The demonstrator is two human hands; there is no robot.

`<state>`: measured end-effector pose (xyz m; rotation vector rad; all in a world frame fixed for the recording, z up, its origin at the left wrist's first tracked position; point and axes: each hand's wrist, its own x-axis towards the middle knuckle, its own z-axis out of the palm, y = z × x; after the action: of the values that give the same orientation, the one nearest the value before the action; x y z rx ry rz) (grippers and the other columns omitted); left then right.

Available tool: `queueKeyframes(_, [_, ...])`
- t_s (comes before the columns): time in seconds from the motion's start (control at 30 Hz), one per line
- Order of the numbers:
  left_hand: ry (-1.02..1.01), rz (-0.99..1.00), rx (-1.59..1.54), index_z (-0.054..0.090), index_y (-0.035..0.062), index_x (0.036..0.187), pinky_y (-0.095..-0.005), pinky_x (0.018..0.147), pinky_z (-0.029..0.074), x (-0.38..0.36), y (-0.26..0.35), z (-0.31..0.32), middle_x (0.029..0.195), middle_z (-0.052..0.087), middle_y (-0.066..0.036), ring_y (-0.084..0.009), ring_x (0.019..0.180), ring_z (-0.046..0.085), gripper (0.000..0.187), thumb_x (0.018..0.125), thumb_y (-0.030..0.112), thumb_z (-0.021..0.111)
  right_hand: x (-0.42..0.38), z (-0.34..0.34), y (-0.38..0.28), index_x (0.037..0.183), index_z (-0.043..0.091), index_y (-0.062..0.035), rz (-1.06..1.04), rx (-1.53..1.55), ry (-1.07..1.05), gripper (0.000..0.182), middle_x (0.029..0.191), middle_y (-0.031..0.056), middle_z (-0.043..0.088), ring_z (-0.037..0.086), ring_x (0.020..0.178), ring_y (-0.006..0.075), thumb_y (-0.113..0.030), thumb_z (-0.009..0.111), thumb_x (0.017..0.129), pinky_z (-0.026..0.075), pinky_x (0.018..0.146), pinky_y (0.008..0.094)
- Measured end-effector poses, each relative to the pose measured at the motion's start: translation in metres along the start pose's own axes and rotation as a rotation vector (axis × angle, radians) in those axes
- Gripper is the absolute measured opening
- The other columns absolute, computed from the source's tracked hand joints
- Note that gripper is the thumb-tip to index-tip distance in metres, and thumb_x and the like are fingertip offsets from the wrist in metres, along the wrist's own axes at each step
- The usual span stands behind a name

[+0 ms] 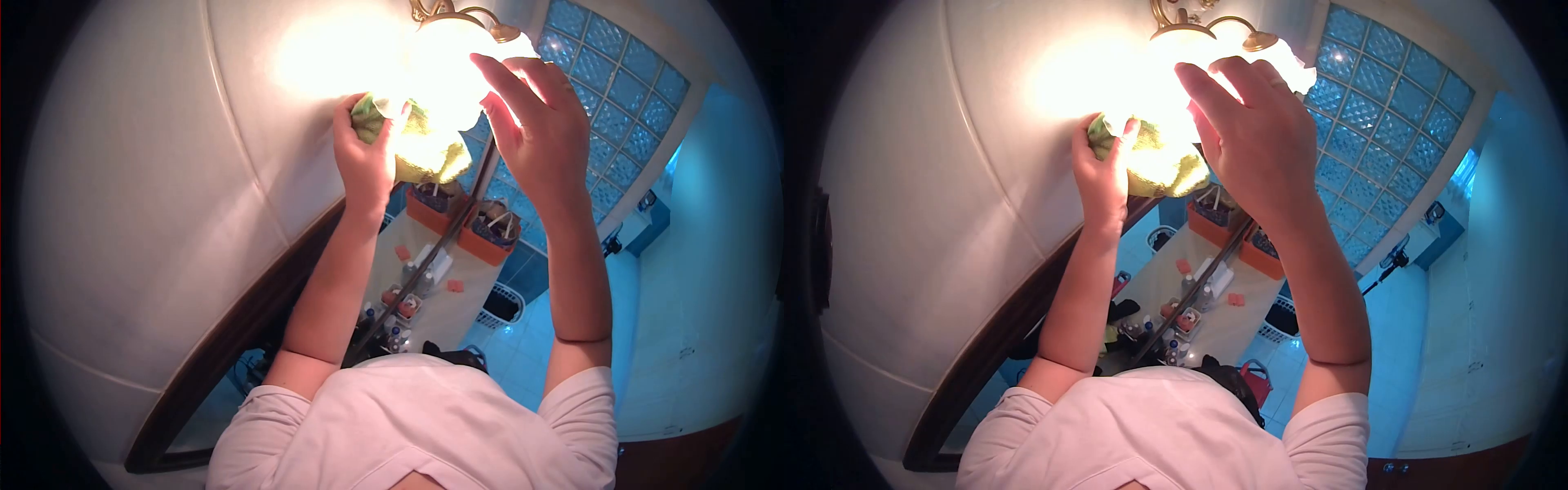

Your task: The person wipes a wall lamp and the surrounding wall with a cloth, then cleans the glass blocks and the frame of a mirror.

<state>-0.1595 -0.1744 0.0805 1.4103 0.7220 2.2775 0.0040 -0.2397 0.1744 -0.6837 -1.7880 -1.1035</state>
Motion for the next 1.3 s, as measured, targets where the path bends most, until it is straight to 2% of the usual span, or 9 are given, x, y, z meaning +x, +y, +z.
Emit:
queueKeyframes(0.3, [-0.082, -0.088, 0.027, 0.060, -0.0059, 0.096, -0.0288, 0.077, 0.047, 0.007, 0.004, -0.010, 0.084, 0.063, -0.011, -0.0164, 0.081, 0.059, 0.015, 0.084, 0.001, 0.056, 0.001, -0.001, 0.002, 0.104, 0.062, -0.0152, -0.014, 0.017, -0.002, 0.033, 0.091, 0.0025, 0.058, 0.057, 0.076, 0.0193, -0.010, 0.068, 0.072, 0.049, 0.062, 0.0319])
queueKeyframes(0.4, [-0.064, -0.062, 0.098, 0.061, -0.0046, 0.100, -0.0253, 0.076, 0.046, 0.001, 0.005, -0.014, 0.089, 0.063, -0.005, -0.0102, 0.082, 0.057, 0.018, 0.087, 0.008, 0.057, 0.000, -0.001, 0.003, 0.104, 0.062, -0.0158, -0.005, 0.029, -0.003, 0.034, 0.091, 0.0025, 0.058, 0.057, 0.075, 0.0190, -0.010, 0.068, 0.072, 0.049, 0.062, 0.0317])
queueKeyframes(0.6, [0.018, 0.483, 0.390, 0.062, -0.0016, 0.104, -0.0316, 0.084, 0.046, -0.004, 0.019, -0.021, 0.105, 0.059, -0.011, -0.0208, 0.097, 0.057, 0.025, 0.078, -0.001, 0.064, -0.001, 0.001, 0.004, 0.104, 0.062, -0.0168, -0.015, 0.021, 0.000, 0.034, 0.091, 0.0023, 0.059, 0.056, 0.074, 0.0177, -0.009, 0.069, 0.072, 0.049, 0.061, 0.0303])
queueKeyframes(0.73, [-0.178, 0.729, 0.632, 0.066, 0.0111, 0.105, -0.0337, 0.080, 0.049, 0.014, 0.038, -0.030, 0.105, 0.057, -0.007, -0.0261, 0.095, 0.056, 0.048, 0.061, -0.005, 0.066, 0.000, 0.000, 0.004, 0.104, 0.062, -0.0166, -0.033, 0.024, 0.005, 0.034, 0.091, 0.0018, 0.059, 0.056, 0.073, 0.0172, -0.009, 0.069, 0.071, 0.049, 0.061, 0.0297])
queueKeyframes(0.87, [-0.214, 0.753, 0.677, 0.067, 0.0106, 0.096, -0.0337, 0.076, 0.049, 0.025, 0.041, -0.031, 0.102, 0.060, -0.005, -0.0250, 0.091, 0.056, 0.042, 0.057, -0.004, 0.067, 0.001, 0.001, 0.004, 0.103, 0.062, -0.0158, -0.038, 0.031, 0.007, 0.034, 0.090, 0.0016, 0.059, 0.057, 0.074, 0.0175, -0.008, 0.069, 0.071, 0.050, 0.061, 0.0301])
queueKeyframes(1.0, [-0.076, 0.670, 0.561, 0.066, 0.0099, 0.094, -0.0323, 0.078, 0.049, 0.010, 0.027, -0.027, 0.101, 0.059, -0.008, -0.0258, 0.091, 0.057, 0.038, 0.059, -0.006, 0.066, 0.002, 0.003, 0.004, 0.102, 0.063, -0.0150, -0.047, 0.036, 0.022, 0.032, 0.090, 0.0015, 0.059, 0.057, 0.075, 0.0173, -0.009, 0.069, 0.071, 0.050, 0.061, 0.0301])
queueKeyframes(1.1, [0.010, 0.507, 0.342, 0.062, 0.0018, 0.099, -0.0301, 0.083, 0.047, -0.009, 0.016, -0.024, 0.103, 0.061, -0.010, -0.0207, 0.095, 0.058, 0.026, 0.074, -0.002, 0.065, 0.001, 0.001, 0.004, 0.102, 0.063, -0.0145, -0.037, 0.032, 0.021, 0.031, 0.090, 0.0015, 0.060, 0.057, 0.074, 0.0172, -0.009, 0.069, 0.071, 0.050, 0.060, 0.0300])
queueKeyframes(1.23, [0.033, -0.108, -0.249, 0.056, -0.0021, 0.111, -0.0270, 0.085, 0.045, -0.030, -0.011, -0.013, 0.108, 0.057, -0.008, -0.0136, 0.098, 0.054, 0.029, 0.084, 0.007, 0.064, 0.001, 0.001, 0.005, 0.102, 0.063, -0.0138, -0.033, 0.048, 0.008, 0.031, 0.089, 0.0018, 0.060, 0.057, 0.073, 0.0173, -0.009, 0.069, 0.072, 0.049, 0.059, 0.0303])
queueKeyframes(1.3, [-0.102, -0.199, -0.387, 0.055, -0.0017, 0.111, -0.0267, 0.085, 0.045, -0.028, -0.009, -0.006, 0.108, 0.057, -0.007, -0.0133, 0.097, 0.054, 0.030, 0.084, 0.006, 0.064, 0.002, 0.000, 0.003, 0.102, 0.063, -0.0134, -0.036, 0.053, 0.011, 0.031, 0.089, 0.0020, 0.059, 0.056, 0.073, 0.0175, -0.010, 0.069, 0.072, 0.049, 0.059, 0.0303])
